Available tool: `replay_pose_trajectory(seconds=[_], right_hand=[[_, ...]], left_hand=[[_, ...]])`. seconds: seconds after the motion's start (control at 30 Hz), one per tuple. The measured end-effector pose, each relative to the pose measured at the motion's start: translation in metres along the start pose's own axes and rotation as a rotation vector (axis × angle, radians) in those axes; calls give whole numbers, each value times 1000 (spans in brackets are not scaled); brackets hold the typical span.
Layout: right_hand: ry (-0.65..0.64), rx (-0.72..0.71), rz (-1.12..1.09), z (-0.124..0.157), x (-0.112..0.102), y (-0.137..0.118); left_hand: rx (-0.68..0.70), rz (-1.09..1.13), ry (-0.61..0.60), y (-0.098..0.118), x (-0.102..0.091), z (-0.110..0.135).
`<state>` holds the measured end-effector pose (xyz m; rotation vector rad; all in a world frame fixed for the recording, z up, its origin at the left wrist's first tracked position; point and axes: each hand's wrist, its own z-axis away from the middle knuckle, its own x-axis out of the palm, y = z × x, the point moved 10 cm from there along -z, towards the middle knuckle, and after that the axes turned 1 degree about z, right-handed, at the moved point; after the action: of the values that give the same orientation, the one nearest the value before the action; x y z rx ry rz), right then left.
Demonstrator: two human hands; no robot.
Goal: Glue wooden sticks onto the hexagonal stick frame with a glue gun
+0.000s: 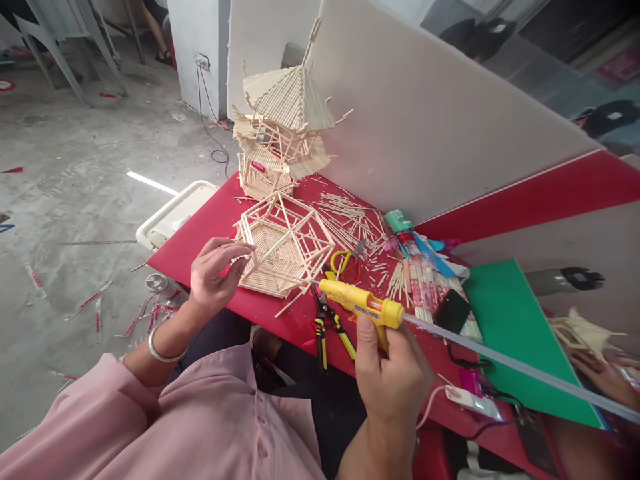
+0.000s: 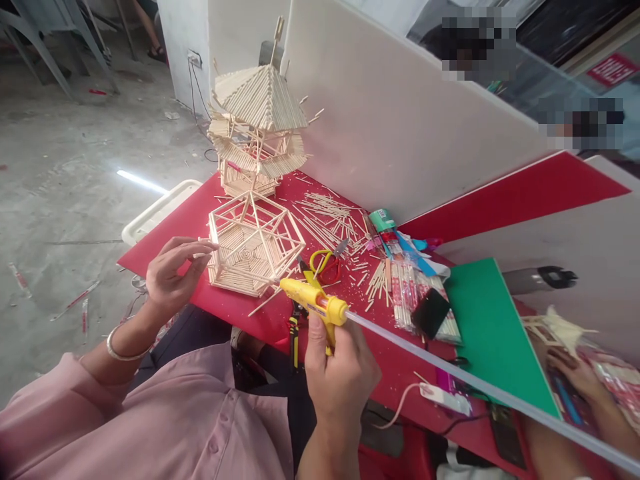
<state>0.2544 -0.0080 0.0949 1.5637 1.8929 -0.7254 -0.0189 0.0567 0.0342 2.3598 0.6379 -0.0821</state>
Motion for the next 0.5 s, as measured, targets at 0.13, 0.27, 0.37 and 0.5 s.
replay_pose_trajectory(seconds=[0.13, 0.27, 0.37, 0.5], right_hand=[[0, -55, 18, -3, 1, -9], [18, -103, 84, -4, -3, -15], [15, -124, 124, -5, -6, -17], [-5, -147, 127, -9, -7, -21]], left_hand=[[18, -30, -2, 11, -2, -1], [90, -88, 7, 34, 1, -3], [175, -132, -25, 57, 12, -1], [363, -140, -119, 87, 32, 9]])
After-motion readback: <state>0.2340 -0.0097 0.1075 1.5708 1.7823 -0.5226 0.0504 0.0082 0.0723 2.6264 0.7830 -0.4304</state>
